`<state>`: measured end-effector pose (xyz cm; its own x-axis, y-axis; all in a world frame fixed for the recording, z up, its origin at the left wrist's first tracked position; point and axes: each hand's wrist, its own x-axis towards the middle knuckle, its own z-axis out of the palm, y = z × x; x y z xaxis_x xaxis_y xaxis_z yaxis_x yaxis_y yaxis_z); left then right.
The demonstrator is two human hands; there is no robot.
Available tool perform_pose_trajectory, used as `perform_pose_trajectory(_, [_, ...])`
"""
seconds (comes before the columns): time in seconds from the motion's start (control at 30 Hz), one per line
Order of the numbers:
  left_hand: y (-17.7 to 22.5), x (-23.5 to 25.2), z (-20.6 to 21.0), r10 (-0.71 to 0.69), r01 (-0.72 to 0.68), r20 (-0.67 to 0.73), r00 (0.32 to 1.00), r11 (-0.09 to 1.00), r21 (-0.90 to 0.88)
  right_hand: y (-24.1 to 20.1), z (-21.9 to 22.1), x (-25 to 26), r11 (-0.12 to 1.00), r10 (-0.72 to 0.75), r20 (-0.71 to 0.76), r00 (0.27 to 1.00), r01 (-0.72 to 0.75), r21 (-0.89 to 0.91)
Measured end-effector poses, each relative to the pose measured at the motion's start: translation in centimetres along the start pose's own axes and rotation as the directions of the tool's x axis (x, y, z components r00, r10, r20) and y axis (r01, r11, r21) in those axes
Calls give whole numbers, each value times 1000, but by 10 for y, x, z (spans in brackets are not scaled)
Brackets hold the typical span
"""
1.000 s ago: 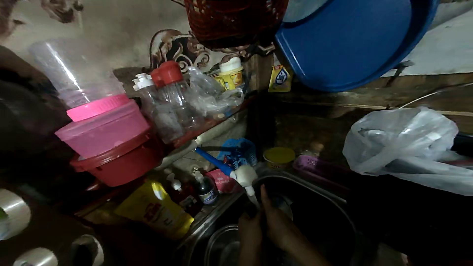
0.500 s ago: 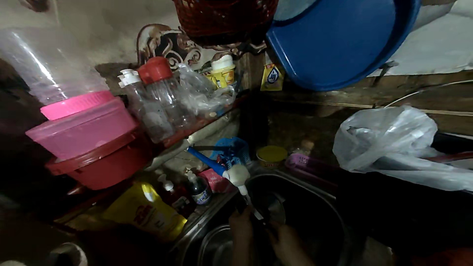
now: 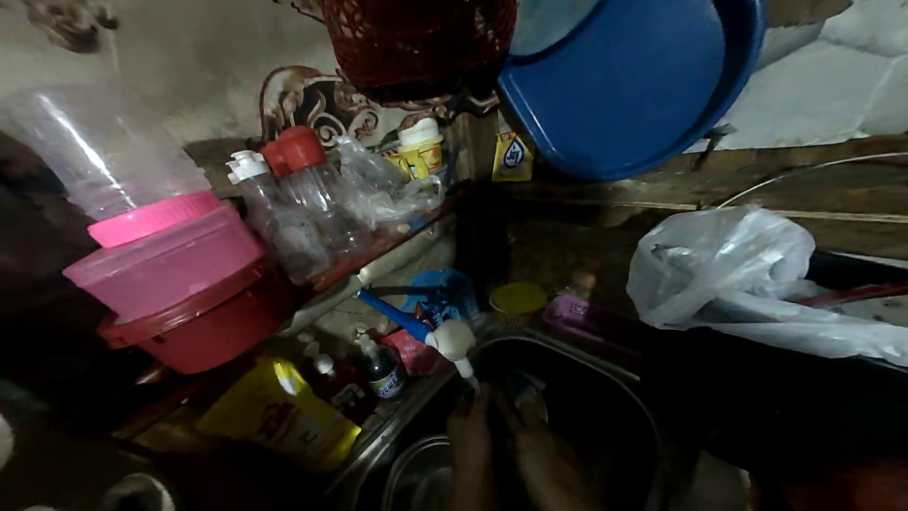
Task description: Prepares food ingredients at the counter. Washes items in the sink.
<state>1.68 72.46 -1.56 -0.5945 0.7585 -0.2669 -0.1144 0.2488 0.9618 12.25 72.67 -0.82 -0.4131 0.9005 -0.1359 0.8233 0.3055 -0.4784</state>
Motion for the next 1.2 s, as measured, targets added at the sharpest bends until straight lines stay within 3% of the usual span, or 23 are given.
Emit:
perform_pose_trajectory(0.17, [-2, 4, -10, -83, 83, -23, 996, 996, -29, 6, 13, -23, 994, -98, -39, 994, 96, -47])
perform_pose_trajectory(0.47, [2, 9, -17, -43, 49, -115, 992, 998, 48, 33, -21, -46, 998, 50, 95, 994, -54, 43])
perform_pose_trajectory(0.53, [4, 7, -21, 21, -17, -22, 1000, 984, 180, 43, -31, -41, 989, 80, 38, 996, -84, 121])
perform_pose_trajectory(0.63, [5, 7, -24, 98, -182, 223, 970, 901, 394, 57, -41, -29, 964, 114, -91, 989, -88, 253])
perform_pose_trajectory(0.7, [11, 2, -22, 113, -277, 339, 934, 827, 489, 59, -50, -17, 940, 128, -92, 987, -92, 328])
perform_pose_trajectory(0.77, [16, -2, -22, 119, -312, 363, 924, 784, 537, 59, -55, -4, 913, 113, -65, 991, -77, 401])
perform_pose_trajectory(0.9, [17, 2, -30, 198, -327, 304, 932, 821, 468, 57, -63, 22, 899, 34, 69, 997, -61, 434])
perform_pose_trajectory(1.07, [24, 2, -47, 416, -496, 306, 856, 828, 262, 38, -55, 45, 774, -153, 178, 972, 6, 634])
perform_pose_trajectory(1.2, [48, -7, -64, 348, -417, 238, 907, 820, 392, 16, -42, 64, 822, -130, 107, 986, 47, 568])
